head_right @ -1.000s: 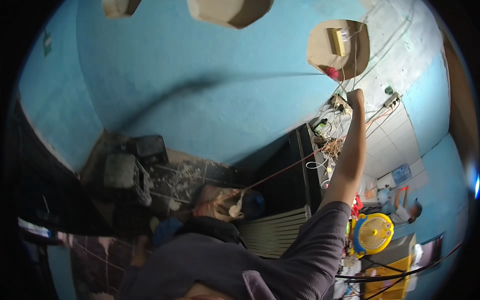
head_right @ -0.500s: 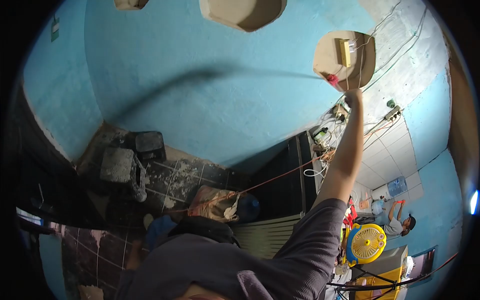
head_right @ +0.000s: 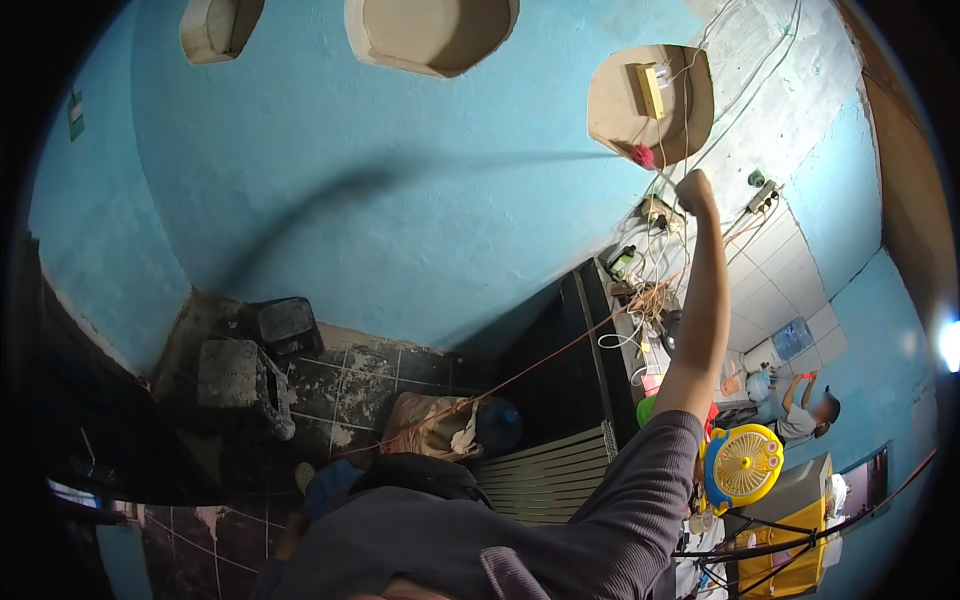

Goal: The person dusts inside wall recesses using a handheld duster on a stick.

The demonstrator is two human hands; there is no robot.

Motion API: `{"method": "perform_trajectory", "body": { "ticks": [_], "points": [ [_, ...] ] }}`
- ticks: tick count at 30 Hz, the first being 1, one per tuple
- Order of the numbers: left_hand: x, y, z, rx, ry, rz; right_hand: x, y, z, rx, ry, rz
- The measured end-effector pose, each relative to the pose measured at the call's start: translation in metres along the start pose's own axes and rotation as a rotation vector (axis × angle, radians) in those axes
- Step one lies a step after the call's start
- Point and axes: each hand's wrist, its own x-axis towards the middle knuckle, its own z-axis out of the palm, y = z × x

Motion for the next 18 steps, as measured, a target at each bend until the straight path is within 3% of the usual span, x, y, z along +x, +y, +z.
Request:
{"method": "perform_trajectory", "body": {
  "ticks": [1,2,3,4,5,7,10,12,13,14,16,18],
  "points": [
    [-0.018,0.055,-0.084,-0.097,0.086,0.065,-0.008,0.002,0.000,-0.056,-0.127,-0.221],
    [-0.074,0.059,-0.124,-0.196,0.179,0.128,-0.019,-0.006,-0.002,0.288,-0.100,-0.082],
    [-0.062,0.059,-0.126,-0.199,0.192,0.117,-0.042,-0.019,-0.025,0.524,-0.094,0.036],
    [-0.047,0.058,-0.121,-0.741,0.022,-0.419,-0.062,-0.032,-0.060,0.762,-0.095,0.155],
    [-0.035,0.054,-0.113,-1.265,-0.165,-0.965,-0.067,-0.032,-0.081,0.746,-0.089,0.205],
    [-0.029,0.025,-0.088,-1.240,-0.143,-1.005,-0.069,-0.021,-0.096,0.718,-0.066,0.255],
    [-0.005,0.003,-0.067,-1.178,-0.143,-1.085,-0.055,-0.009,-0.068,0.685,-0.019,0.252],
    [0.010,-0.005,-0.044,-1.150,-0.151,-1.130,-0.021,0.013,-0.003,0.321,0.021,0.265],
    [0.014,-0.018,-0.032,-1.142,-0.150,-1.150,-0.009,0.025,0.034,0.375,0.183,0.158],
    [0.023,-0.022,-0.021,-1.136,-0.147,-1.171,-0.024,-0.005,0.015,0.581,0.037,0.292],
    [0.023,-0.033,0.007,-1.138,-0.135,-1.212,-0.051,-0.050,-0.031,0.895,-0.107,0.285],
    [0.024,-0.037,0.012,-1.160,-0.107,-1.239,-0.055,-0.054,-0.066,0.910,-0.166,0.164]
  ]
}}
